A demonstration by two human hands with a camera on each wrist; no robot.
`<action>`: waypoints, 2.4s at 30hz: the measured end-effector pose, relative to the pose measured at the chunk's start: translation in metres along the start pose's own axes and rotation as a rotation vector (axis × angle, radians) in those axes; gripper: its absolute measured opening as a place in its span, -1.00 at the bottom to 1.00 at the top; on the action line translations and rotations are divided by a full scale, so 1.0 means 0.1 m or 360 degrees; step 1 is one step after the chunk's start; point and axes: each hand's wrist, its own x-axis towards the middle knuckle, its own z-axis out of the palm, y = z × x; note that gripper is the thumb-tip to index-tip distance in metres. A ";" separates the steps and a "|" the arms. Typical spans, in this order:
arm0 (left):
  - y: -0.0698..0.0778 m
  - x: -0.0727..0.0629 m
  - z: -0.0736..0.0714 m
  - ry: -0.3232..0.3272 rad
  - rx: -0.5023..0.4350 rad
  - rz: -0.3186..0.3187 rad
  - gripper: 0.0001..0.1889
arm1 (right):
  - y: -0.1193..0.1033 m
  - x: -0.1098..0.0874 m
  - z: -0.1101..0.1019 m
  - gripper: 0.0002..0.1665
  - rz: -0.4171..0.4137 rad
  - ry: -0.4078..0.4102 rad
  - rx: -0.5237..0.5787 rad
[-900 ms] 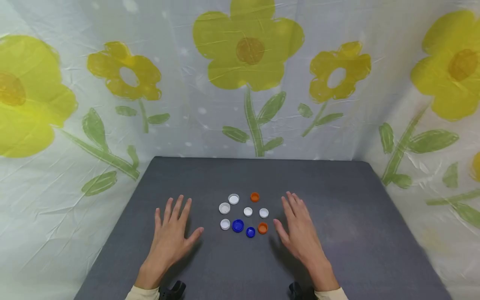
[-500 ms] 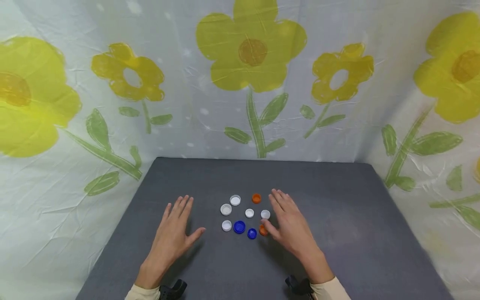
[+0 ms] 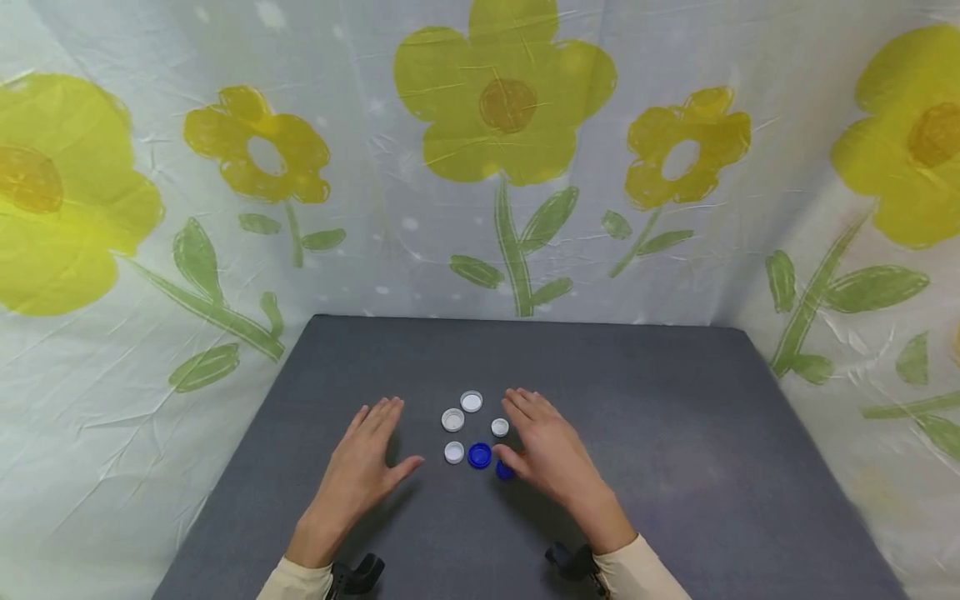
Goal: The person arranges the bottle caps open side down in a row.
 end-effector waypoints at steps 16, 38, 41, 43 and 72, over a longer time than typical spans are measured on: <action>0.10 0.00 0.36 -0.0084 -0.0098 -0.0030 -0.23 | -0.21 0.18 0.43 -0.25 -0.0077 -0.0089 -0.0026; 0.19 0.03 0.74 -0.0153 -0.0188 0.0068 -0.56 | -0.30 0.23 0.91 -0.57 -0.0119 -0.0114 -0.0111; 0.21 0.04 0.76 -0.0128 -0.0165 0.0068 -0.62 | -0.31 0.23 0.94 -0.62 -0.0105 -0.0109 -0.0136; 0.23 0.04 0.77 -0.0107 -0.0149 0.0075 -0.65 | -0.32 0.24 0.96 -0.67 -0.0106 -0.0103 -0.0139; 0.36 -0.04 0.39 -0.0032 -0.0359 0.0057 -0.68 | -0.47 0.08 0.58 -0.65 -0.0063 -0.0032 0.0206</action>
